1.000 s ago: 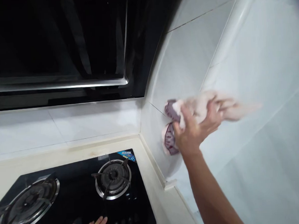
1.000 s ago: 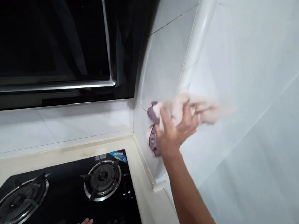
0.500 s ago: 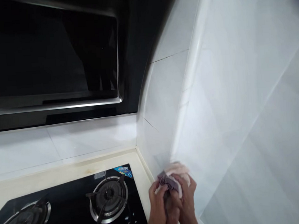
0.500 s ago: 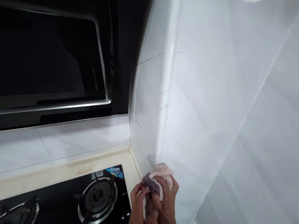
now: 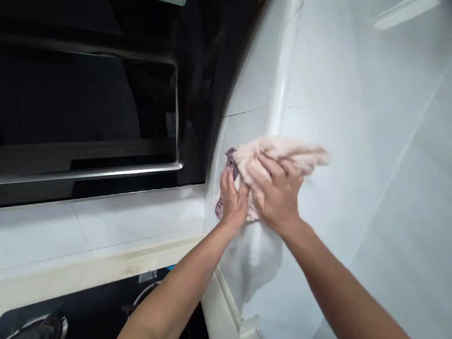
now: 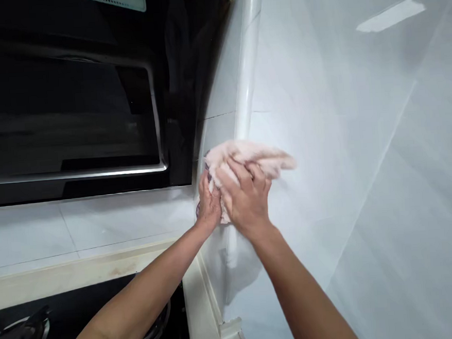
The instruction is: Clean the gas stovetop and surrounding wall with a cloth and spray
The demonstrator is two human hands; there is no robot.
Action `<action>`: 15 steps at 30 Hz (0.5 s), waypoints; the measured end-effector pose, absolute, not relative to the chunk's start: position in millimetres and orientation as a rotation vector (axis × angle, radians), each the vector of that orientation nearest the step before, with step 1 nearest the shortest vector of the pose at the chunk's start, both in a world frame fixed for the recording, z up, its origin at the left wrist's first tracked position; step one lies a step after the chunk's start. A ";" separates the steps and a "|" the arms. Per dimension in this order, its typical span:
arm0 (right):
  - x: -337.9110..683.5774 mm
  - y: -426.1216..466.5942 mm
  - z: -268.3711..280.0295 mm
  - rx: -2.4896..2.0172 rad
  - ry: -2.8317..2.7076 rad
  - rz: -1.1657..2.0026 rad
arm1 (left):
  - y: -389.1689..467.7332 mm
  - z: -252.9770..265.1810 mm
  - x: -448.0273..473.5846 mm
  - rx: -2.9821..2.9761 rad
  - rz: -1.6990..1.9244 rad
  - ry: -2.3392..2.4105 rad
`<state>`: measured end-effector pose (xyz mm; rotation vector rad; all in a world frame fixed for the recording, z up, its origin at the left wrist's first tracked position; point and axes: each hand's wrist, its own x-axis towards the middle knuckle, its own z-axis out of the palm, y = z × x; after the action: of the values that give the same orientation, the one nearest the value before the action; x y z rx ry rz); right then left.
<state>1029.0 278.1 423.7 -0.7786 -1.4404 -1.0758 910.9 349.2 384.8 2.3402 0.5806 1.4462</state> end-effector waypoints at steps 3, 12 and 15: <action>1025.0 298.3 364.3 -0.779 -1.339 -1.165 | 357.3 353.4 907.0 2.222 1.522 0.625; 985.4 285.3 196.4 -1.130 -1.402 -0.797 | 329.7 237.8 879.5 1.662 1.389 0.823; 981.3 278.5 203.6 -1.134 -1.334 -0.671 | 316.0 228.0 889.4 1.521 1.380 0.839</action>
<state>981.3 278.5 203.6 -1.1344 -1.3335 -0.6710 889.4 316.0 228.0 1.5213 0.8394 1.3802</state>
